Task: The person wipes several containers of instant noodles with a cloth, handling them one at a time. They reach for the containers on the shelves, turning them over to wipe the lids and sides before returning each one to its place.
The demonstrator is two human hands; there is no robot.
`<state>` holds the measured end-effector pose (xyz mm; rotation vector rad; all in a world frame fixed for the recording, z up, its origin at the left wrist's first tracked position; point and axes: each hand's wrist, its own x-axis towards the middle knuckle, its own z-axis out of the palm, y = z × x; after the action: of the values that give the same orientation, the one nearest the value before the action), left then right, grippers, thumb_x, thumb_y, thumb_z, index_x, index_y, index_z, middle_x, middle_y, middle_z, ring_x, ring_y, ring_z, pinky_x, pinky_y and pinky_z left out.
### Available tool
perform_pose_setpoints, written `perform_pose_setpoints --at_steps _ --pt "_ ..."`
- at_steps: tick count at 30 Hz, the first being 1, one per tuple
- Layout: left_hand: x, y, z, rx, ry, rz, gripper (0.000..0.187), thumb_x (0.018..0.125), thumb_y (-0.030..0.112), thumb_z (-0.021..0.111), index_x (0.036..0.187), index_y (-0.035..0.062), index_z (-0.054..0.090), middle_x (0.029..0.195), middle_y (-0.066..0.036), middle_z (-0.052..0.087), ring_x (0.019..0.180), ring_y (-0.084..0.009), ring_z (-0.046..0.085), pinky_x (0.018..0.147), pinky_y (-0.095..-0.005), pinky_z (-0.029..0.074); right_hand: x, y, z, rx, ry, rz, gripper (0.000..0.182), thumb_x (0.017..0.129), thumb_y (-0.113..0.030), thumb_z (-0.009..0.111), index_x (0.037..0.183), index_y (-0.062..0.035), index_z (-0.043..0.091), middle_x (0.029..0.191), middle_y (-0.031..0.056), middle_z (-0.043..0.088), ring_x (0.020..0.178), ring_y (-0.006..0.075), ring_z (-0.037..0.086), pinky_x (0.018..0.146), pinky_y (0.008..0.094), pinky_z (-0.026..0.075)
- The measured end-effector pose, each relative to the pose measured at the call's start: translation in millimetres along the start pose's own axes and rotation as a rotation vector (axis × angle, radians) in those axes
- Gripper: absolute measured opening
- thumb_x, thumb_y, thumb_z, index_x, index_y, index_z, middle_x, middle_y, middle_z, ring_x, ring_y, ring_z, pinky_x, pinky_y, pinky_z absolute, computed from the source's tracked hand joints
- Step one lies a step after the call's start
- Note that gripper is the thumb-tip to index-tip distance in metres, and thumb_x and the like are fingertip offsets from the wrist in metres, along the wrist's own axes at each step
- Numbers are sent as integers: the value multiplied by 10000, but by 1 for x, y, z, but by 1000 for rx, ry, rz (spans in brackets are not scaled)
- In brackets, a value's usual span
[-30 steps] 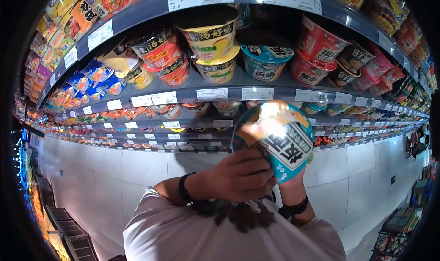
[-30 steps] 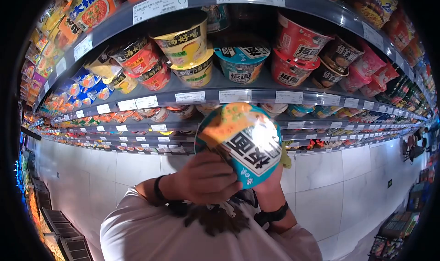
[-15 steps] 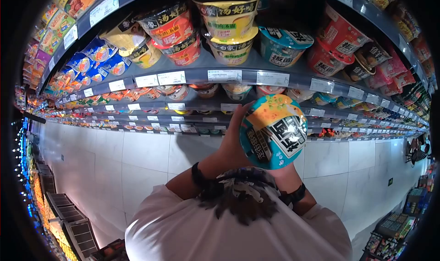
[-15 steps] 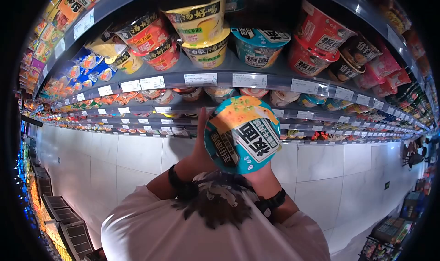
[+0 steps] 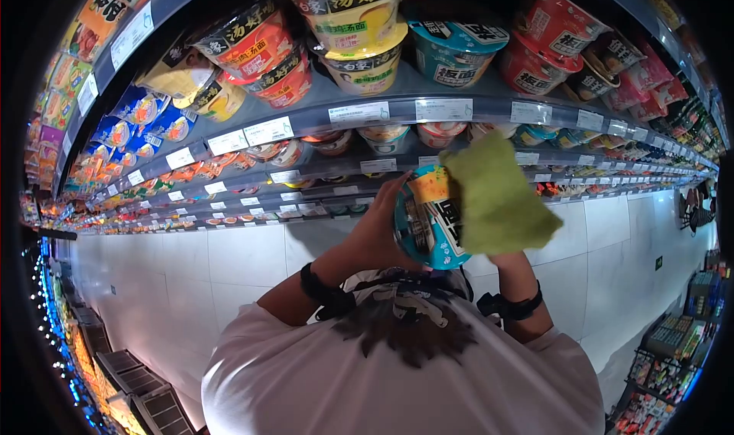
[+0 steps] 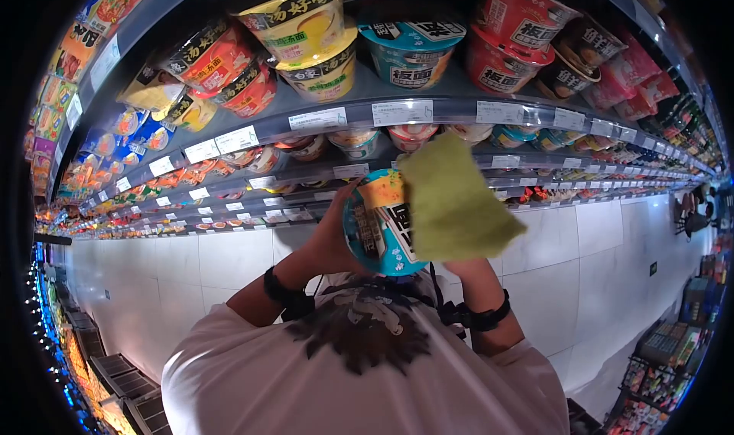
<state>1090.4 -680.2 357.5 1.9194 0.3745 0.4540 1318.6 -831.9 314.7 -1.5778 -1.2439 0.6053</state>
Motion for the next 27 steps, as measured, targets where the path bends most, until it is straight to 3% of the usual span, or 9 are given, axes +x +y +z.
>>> perform_pose_setpoints --at_steps 2,3,5,9,13,20,23,25,27 --pt "3 7 -1 76 -20 -2 1301 501 272 991 1528 48 222 1477 -197 386 1395 -330 392 1160 -463 324 5 -40 10 -524 -199 -424 598 953 -295 603 1463 -39 423 1504 152 431 1434 331 357 1189 430 276" --pt "5 8 -2 151 -34 -5 1249 523 287 973 1516 42 256 1462 -216 397 1387 -360 390 1155 -468 321 8 -57 16 -526 -197 -425 598 953 -295 603 1463 -39 423 1504 152 431 1434 331 357 1189 430 276" --pt "9 -23 4 344 -42 143 1214 556 286 951 1518 41 252 1459 -229 394 1371 -388 389 1143 -471 328 12 -84 28 62 -413 108 635 885 -331 650 1425 -46 476 1481 165 449 1446 362 329 1209 462 236" --pt "5 -44 -6 534 -83 382 1100 622 293 908 1487 14 289 1397 -250 405 1288 -432 424 1109 -470 364 11 -87 40 -404 -488 -441 575 842 -346 697 1330 -65 584 1462 178 471 1404 418 361 1175 516 255" --pt "-3 -10 -8 234 46 89 990 694 238 866 1462 -52 312 1401 -276 411 1294 -435 422 1101 -473 362 21 -61 36 -4 -383 -20 650 826 -343 752 1384 -80 545 1483 198 444 1404 410 361 1164 517 267" --pt "2 -21 -31 274 -46 354 877 776 260 780 1453 -85 341 1440 -286 393 1310 -463 419 1120 -458 349 18 -103 58 -448 -369 -282 646 862 -300 732 1417 -68 496 1484 196 446 1402 396 366 1164 460 280" --pt "-8 -5 -37 145 49 181 1047 658 268 873 1480 -62 316 1434 -245 404 1336 -414 428 1118 -439 362 8 -86 53 -284 -275 -82 586 869 -289 695 1386 -64 537 1446 202 501 1396 411 383 1165 483 281" --pt "-12 -7 -44 110 5 55 1251 513 320 951 1519 9 274 1415 -223 415 1318 -407 450 1096 -460 395 -1 -67 51 41 -240 294 614 896 -282 673 1434 -55 484 1481 197 474 1416 386 375 1176 460 280" --pt "-16 -3 -48 93 -20 33 1255 524 327 950 1525 21 258 1424 -217 404 1330 -400 440 1105 -458 388 -15 -32 60 -132 -140 167 621 912 -279 662 1449 -46 459 1497 183 461 1400 366 403 1165 443 302"
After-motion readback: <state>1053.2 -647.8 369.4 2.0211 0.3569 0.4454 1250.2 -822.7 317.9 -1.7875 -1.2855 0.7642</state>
